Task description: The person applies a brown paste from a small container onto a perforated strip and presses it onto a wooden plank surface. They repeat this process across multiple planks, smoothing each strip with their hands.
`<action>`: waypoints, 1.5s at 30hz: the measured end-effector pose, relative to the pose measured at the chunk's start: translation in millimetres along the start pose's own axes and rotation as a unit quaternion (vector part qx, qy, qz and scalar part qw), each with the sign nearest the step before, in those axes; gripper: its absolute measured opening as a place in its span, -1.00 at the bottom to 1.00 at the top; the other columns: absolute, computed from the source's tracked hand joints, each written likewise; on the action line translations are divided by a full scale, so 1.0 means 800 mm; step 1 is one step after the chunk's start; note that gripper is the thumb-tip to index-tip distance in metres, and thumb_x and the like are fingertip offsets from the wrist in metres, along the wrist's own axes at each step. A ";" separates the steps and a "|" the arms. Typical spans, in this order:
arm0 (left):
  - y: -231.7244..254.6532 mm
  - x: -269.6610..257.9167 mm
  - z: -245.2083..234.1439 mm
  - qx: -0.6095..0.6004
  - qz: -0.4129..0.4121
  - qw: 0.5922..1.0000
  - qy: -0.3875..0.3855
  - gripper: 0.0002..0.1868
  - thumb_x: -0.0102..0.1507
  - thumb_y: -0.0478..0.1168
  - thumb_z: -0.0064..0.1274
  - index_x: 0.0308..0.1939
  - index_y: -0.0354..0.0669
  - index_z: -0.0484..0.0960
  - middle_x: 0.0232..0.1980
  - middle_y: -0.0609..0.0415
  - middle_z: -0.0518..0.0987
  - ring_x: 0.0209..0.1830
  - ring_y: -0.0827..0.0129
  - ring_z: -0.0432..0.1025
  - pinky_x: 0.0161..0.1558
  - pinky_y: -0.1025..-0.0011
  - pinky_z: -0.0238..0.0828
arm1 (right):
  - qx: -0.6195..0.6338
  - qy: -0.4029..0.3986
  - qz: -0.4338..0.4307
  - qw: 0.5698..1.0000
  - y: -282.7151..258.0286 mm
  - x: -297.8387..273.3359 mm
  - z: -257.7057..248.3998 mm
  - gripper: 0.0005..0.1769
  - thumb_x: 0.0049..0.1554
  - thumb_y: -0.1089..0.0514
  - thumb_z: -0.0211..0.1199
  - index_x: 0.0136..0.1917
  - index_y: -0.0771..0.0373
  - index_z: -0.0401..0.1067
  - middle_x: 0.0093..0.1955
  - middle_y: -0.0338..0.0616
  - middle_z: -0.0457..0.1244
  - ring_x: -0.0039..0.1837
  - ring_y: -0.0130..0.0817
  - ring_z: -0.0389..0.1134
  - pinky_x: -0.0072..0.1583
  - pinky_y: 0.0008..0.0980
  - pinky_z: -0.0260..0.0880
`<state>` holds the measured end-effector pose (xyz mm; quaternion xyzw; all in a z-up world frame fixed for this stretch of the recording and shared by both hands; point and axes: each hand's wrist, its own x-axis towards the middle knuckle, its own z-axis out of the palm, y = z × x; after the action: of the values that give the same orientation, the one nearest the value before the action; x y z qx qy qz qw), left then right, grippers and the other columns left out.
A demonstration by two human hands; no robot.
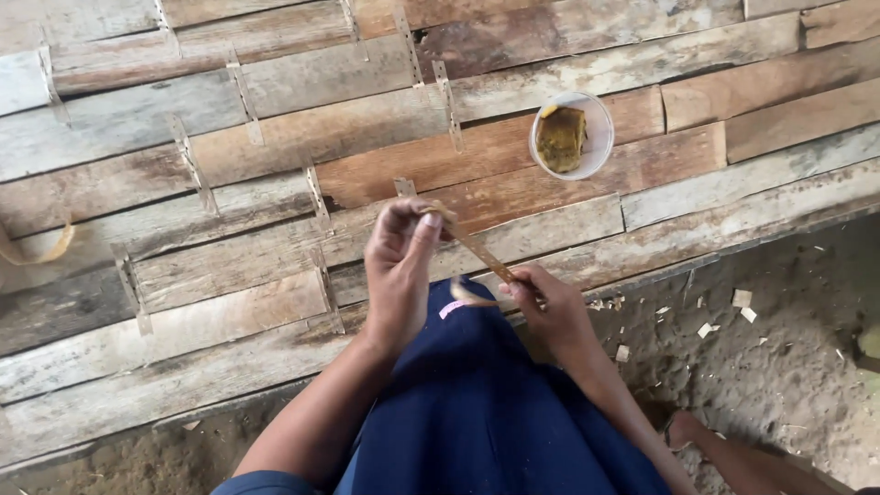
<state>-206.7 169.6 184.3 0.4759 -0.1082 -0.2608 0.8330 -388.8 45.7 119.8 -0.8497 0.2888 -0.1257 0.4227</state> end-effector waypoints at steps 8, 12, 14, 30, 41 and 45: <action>-0.044 -0.062 0.065 0.008 0.051 0.998 0.030 -0.91 0.39 -0.37 0.01 -0.05 -0.32 0.46 -0.15 -0.10 0.60 -0.20 0.41 0.50 -0.06 0.43 0.47 | -0.245 -0.099 0.050 0.963 0.112 -0.025 -0.064 -0.60 0.14 0.23 0.04 0.18 -0.07 0.51 0.14 -0.38 0.38 0.27 -0.22 0.36 0.25 -0.21 0.43; -0.083 -0.091 0.144 0.082 0.019 0.993 -0.079 -0.93 0.35 -0.35 0.10 -0.11 -0.29 0.57 -0.20 -0.06 0.61 -0.23 0.39 0.51 -0.17 0.42 0.49 | 0.014 -0.038 -0.080 0.996 0.081 -0.022 -0.158 -0.32 -0.07 0.46 -0.02 0.34 0.30 0.38 0.44 0.18 0.20 0.51 0.17 0.10 0.47 0.08 0.08; -0.101 -0.108 0.189 0.107 0.003 0.987 -0.117 -0.92 0.32 -0.35 0.15 -0.14 -0.30 0.61 -0.23 -0.04 0.64 -0.27 0.40 0.53 -0.22 0.45 0.51 | 0.151 -0.050 -0.044 0.986 0.063 -0.035 -0.205 -0.30 -0.05 0.39 0.03 0.41 0.33 0.30 0.56 0.20 0.09 0.65 0.13 -0.07 0.55 0.11 -0.09; -0.138 -0.173 0.313 0.227 0.074 0.953 -0.186 -0.95 0.39 -0.25 0.07 -0.11 -0.11 0.54 -0.19 0.18 0.56 -0.27 0.55 0.44 -0.21 0.56 0.44 | -0.247 0.081 -0.141 0.955 0.169 -0.030 -0.363 -0.36 0.11 0.46 -0.07 0.44 0.38 0.38 0.55 0.31 0.15 0.64 0.23 0.02 0.62 0.18 -0.08; -0.095 -0.172 0.217 0.204 0.104 0.969 -0.092 -0.96 0.38 -0.30 0.07 -0.15 -0.16 0.53 -0.24 0.17 0.53 -0.39 0.58 0.35 -0.33 0.54 0.42 | 0.116 -0.277 -0.062 0.952 0.070 -0.027 -0.255 0.02 -0.01 -0.58 -0.04 0.46 0.14 0.29 0.57 -0.04 0.16 0.61 -0.14 0.12 0.55 -0.01 0.03; -0.080 -0.148 0.117 0.132 0.077 0.988 -0.006 -0.82 0.32 -0.33 0.12 -0.02 -0.31 0.62 -0.18 -0.15 0.65 -0.23 0.23 0.57 -0.34 0.32 0.55 | 0.221 -0.270 0.021 0.937 0.043 -0.059 -0.134 -0.73 0.20 0.16 0.26 0.12 0.34 0.55 -0.27 0.03 0.44 -0.15 -0.30 0.44 -0.07 -0.27 0.42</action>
<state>-367.7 138.1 187.3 0.5705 -0.1829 -0.1821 0.7797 -489.1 -11.8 159.2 -0.7306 0.1467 0.0573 0.6644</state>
